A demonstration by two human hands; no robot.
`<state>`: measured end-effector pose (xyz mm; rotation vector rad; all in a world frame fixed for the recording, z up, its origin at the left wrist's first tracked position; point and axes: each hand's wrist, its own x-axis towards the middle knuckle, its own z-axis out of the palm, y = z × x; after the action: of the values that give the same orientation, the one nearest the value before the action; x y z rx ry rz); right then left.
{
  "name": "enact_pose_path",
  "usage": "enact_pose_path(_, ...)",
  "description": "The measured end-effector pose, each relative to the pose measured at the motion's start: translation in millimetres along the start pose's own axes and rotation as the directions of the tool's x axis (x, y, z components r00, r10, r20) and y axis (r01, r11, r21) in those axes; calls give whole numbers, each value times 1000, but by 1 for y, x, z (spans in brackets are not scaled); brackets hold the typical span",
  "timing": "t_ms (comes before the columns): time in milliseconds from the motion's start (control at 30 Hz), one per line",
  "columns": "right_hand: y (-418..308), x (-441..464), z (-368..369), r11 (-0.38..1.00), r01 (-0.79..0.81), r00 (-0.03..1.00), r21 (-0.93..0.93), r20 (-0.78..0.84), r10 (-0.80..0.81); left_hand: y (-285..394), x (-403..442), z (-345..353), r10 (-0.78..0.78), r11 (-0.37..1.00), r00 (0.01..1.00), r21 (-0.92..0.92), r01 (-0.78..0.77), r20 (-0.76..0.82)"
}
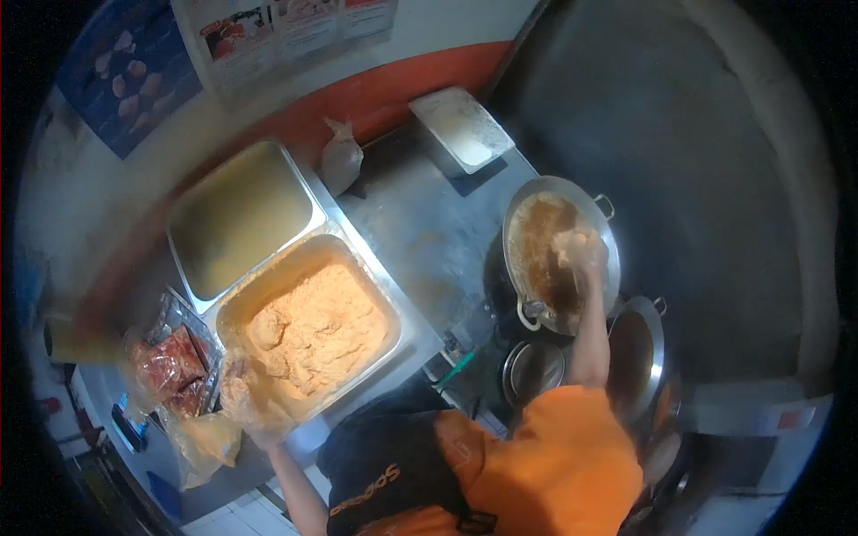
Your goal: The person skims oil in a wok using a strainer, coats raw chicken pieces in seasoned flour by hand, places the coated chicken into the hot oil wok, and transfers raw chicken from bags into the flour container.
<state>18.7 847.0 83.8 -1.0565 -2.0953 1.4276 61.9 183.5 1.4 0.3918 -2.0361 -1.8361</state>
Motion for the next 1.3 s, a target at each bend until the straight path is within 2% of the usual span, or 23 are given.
enact_pose_path(67, 12, 28, -9, 902, 44, 999, -429, 37, -31, 4, 1, 6, 0, 999, 1000, 46, 0, -6)
enact_pose_path(133, 90, 83, -38, 908, 28, 992, -419, -97, -75, 11, -2, 4, -1, 994, 1000, 110, 1, -2)
enact_pose_path(200, 98, 77, -30, 555, 189, 934, -810, -26, -356, 22, -9, 4, 10, 981, 1000, 195, -10, 3)
enact_pose_path(233, 95, 79, -28, 630, 150, 963, -762, -32, -267, 28, -13, 3, 10, 972, 1000, 235, -10, 5)
enact_pose_path(267, 66, 64, -13, 843, 46, 991, -536, -82, -106, 35, -18, -1, 10, 965, 1000, 264, -9, -1)
enact_pose_path(333, 74, 82, -14, 863, -85, 996, -498, -70, 58, 47, -17, -1, -1, 957, 1000, 290, 0, 5)
enact_pose_path(400, 78, 94, -10, 904, 381, 920, -196, -18, -392, 58, -8, 3, -12, 964, 1000, 265, 7, 19)
enact_pose_path(433, 66, 117, -12, 783, 283, 934, -554, -25, -355, 64, -1, 7, -16, 974, 999, 227, 8, 33)
enact_pose_path(467, 46, 111, -16, 834, 404, 910, -375, 70, -410, 70, 6, 12, -16, 986, 999, 168, 8, 48)
enact_pose_path(600, -90, 27, 83, 821, 541, 831, -185, 272, -486, 75, 25, 17, -53, 999, 997, -2, 54, 63)
enact_pose_path(633, -107, -6, 117, 838, 545, 793, -32, 345, -503, 68, 27, 16, -77, 982, 996, -172, 83, 38)
enact_pose_path(700, -155, -107, 178, 837, 533, 696, 122, 500, -516, 66, 27, 15, -100, 929, 995, -355, 99, 16)
enact_pose_path(733, -183, -149, 201, 789, 610, 616, -74, 671, -413, 68, 24, 12, -103, 897, 995, -432, 98, 11)
enact_pose_path(833, -166, -216, 283, 765, 642, 155, 48, 969, -191, 55, 10, -8, -94, 891, 996, -446, 87, 7)
enact_pose_path(867, -151, -238, 314, 581, 801, -37, 141, 982, -186, 50, 6, -13, -79, 920, 997, -383, 82, 24)
enact_pose_path(900, -158, -258, 335, 459, 878, -143, 134, 990, -15, 51, 2, -17, -71, 915, 997, -397, 78, 32)
enact_pose_path(933, -92, -257, 372, 268, 901, -288, 341, 932, -220, 54, -3, -19, -92, 875, 995, -476, 93, 25)
enact_pose_path(967, -81, -267, 387, 254, 903, -295, 347, 930, -220, 56, -7, -24, -115, 832, 993, -546, 102, 9)
enact_pose_path(1033, -78, -293, 410, 61, 970, -245, 237, 937, 249, 56, -15, -41, -117, 832, 992, -550, 70, -51)
enact_pose_path(1067, -80, -296, 415, 47, 965, -263, 259, 931, 254, 57, -21, -48, -102, 830, 991, -557, 34, -92)
enact_pose_path(1167, -99, -287, 416, 165, 955, -284, 246, 921, 268, 54, -32, -72, -78, 839, 981, -544, -33, -179)
enact_pose_path(1267, -92, -266, 433, 317, 939, -186, 131, 971, 149, 42, -45, -96, -122, 848, 961, -530, -29, -248)
enact_pose_path(1300, -57, -246, 454, 727, 686, -158, 12, 978, 133, 38, -51, -103, -180, 841, 945, -541, 3, -275)
